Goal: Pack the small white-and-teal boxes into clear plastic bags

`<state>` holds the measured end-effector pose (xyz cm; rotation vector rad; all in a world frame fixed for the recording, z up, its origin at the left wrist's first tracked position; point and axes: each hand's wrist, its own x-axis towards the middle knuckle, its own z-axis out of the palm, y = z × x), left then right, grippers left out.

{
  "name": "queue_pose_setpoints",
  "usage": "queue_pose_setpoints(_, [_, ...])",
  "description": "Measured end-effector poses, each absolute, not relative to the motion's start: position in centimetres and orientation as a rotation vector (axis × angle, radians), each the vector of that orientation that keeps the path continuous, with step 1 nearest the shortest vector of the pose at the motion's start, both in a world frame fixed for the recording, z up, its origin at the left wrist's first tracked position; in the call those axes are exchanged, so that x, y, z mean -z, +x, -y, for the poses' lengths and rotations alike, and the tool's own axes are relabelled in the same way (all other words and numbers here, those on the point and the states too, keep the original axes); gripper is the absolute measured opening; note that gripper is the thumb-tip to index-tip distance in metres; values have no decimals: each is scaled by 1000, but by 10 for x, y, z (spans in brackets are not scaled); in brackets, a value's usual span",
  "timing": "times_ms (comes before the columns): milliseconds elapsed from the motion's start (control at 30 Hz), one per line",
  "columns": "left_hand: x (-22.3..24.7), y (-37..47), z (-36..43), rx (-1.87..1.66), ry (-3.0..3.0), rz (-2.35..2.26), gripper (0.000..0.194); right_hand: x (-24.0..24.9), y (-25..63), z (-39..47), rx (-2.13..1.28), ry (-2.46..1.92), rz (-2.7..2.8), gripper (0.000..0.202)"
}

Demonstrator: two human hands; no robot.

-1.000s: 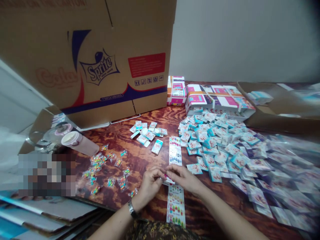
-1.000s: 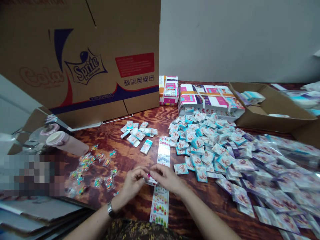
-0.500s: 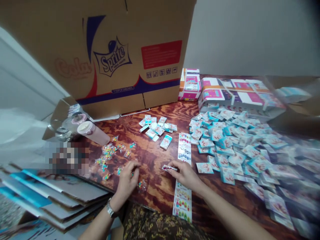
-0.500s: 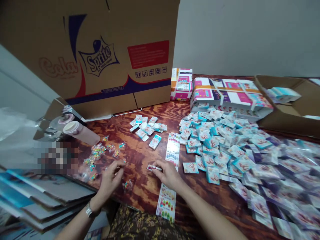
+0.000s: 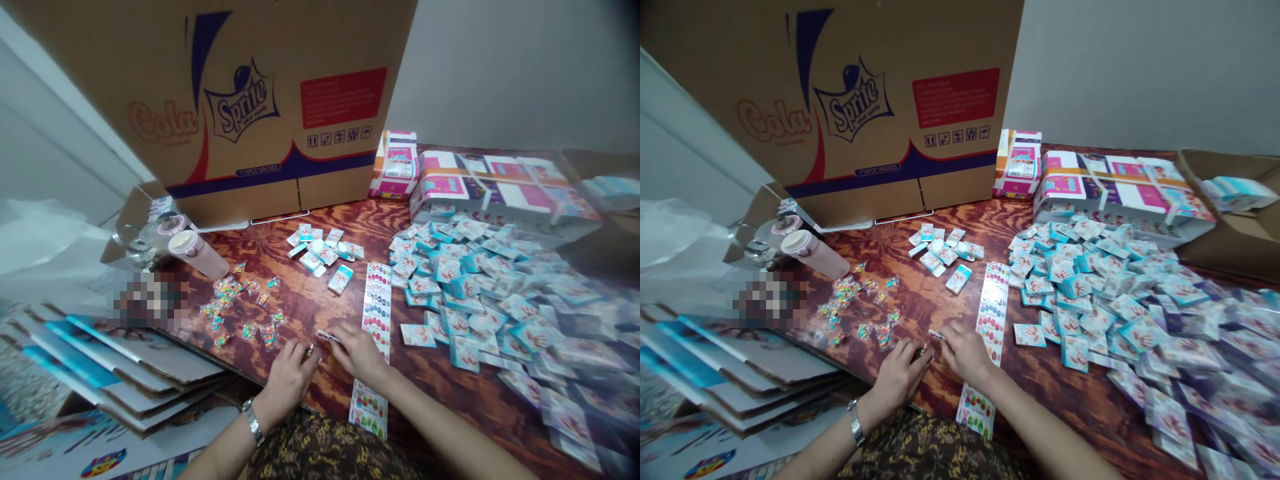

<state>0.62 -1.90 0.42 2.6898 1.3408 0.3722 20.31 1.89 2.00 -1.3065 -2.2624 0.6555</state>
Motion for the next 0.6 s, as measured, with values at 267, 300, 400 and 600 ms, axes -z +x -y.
queue_pose_setpoints(267, [1,30,18,-494,2608,-1380,36,-5,205,-13,-209,-1300,2363,21])
queue_pose_setpoints(300, [3,28,20,-499,2608,-1363,37,-5,204,-13,-147,-1271,2384,22])
queue_pose_setpoints(400, [6,24,24,-492,2601,-1334,35,-6,200,-11,-10,-1162,2460,24])
queue_pose_setpoints(600, [6,23,25,-490,2638,-1283,32,2,197,-6,59,-1044,2587,25])
